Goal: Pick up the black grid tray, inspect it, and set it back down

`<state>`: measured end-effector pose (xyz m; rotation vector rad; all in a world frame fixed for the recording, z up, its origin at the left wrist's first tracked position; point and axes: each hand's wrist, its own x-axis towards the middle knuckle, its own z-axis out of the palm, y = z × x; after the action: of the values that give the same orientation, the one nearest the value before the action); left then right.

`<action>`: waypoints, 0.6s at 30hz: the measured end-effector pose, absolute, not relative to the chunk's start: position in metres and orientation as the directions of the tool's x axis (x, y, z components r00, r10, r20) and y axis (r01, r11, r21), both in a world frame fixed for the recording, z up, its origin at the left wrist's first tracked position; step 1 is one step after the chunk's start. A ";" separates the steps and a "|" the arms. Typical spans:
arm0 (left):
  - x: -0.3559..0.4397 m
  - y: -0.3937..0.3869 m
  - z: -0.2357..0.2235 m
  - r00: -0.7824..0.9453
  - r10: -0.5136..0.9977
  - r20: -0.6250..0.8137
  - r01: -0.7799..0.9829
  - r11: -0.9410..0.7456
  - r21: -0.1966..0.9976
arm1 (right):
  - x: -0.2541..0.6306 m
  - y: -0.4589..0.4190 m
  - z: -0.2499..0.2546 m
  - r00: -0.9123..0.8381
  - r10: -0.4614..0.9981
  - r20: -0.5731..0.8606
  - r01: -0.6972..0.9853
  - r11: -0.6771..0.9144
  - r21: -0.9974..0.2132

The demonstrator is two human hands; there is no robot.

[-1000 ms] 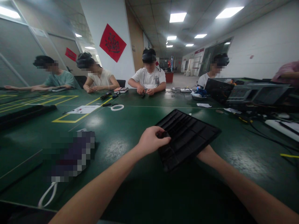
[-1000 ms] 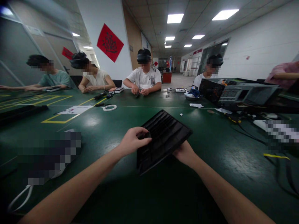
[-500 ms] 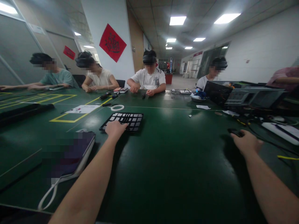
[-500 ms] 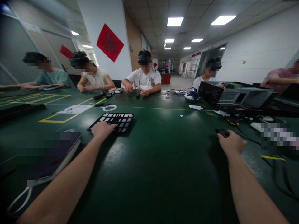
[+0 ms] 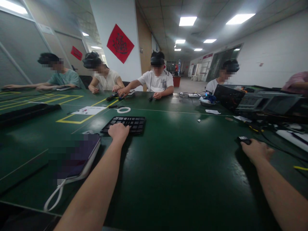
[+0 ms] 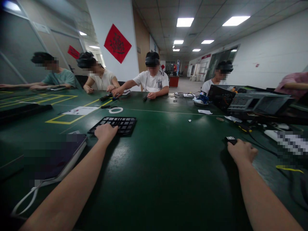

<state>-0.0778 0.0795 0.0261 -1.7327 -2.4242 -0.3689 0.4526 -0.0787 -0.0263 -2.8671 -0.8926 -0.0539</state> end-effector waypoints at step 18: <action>-0.048 0.008 0.023 0.168 0.976 0.142 0.982 -0.154 -0.108 | 0.453 -0.077 -0.021 0.830 0.558 0.000 0.553 -0.822 -0.135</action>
<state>-0.0476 0.0081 0.0227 -2.2614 -1.9198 -0.0574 0.4530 -0.0773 -0.0207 -2.8808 -0.8791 0.0597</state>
